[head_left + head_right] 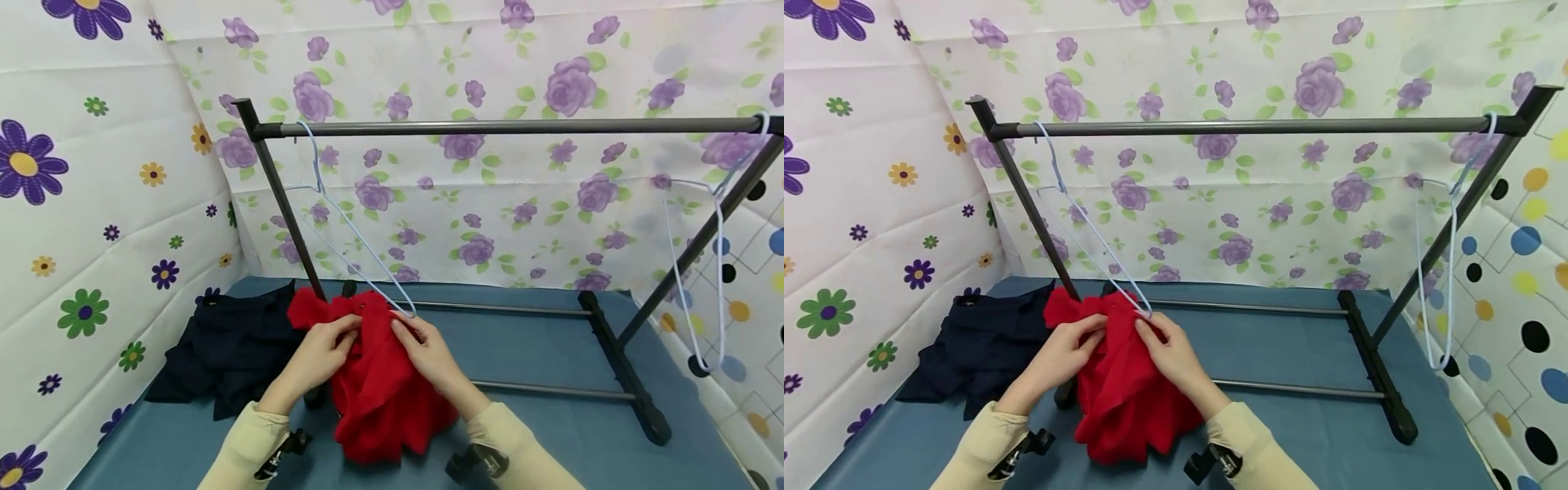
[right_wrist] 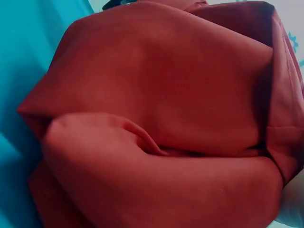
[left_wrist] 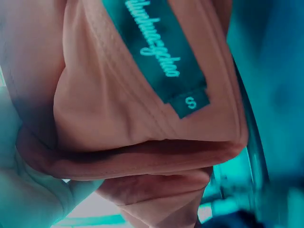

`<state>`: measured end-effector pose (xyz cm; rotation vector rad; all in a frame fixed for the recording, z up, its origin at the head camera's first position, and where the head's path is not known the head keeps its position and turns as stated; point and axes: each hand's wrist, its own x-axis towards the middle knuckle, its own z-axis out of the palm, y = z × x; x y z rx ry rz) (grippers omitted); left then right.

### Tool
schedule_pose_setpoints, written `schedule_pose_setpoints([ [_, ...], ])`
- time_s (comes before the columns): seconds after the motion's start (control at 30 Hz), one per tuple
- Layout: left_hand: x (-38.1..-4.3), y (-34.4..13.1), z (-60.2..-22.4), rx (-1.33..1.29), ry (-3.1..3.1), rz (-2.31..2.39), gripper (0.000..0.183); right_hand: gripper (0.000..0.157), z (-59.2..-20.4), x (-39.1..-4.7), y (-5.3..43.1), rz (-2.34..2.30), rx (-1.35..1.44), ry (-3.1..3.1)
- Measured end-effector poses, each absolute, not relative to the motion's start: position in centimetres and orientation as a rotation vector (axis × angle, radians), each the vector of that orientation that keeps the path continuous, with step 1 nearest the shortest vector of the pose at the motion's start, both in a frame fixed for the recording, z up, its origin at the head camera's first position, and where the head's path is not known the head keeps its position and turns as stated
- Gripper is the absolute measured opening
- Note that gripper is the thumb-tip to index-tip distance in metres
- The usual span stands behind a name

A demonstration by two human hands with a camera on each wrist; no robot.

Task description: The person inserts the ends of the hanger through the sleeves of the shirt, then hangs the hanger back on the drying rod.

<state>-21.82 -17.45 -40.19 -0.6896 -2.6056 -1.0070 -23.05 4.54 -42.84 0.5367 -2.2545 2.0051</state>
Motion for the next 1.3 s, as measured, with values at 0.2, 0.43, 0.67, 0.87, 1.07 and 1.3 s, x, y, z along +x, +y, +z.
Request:
schedule_pose_setpoints([
  [0.2, -22.4, -14.3, -39.8, -0.745, -2.586, -1.129, 0.027, 0.032, -41.9, -23.0, 9.8, 2.025, 0.375, -2.214],
  [0.43, -23.8, -10.6, -38.5, -0.794, -2.464, -1.261, 0.025, 0.040, -39.3, -23.1, 14.9, 2.020, 0.285, -2.182],
  [0.67, -24.9, -8.7, -36.9, -0.877, -2.280, -1.363, 0.024, 0.051, -36.6, -22.8, 17.9, 2.028, 0.279, -2.107],
  [0.87, -25.3, -8.3, -37.8, -0.905, -2.302, -1.400, 0.026, 0.044, -37.4, -23.1, 19.6, 2.009, 0.233, -2.128],
  [1.07, -25.3, -8.4, -40.2, -0.788, -2.499, -1.350, 0.029, 0.054, -40.1, -23.8, 21.2, 1.871, 0.209, -2.387],
  [1.3, -25.0, -8.2, -43.5, -0.862, -2.737, -1.238, 0.027, 0.059, -43.6, -23.7, 24.1, 1.625, 0.317, -2.874],
])
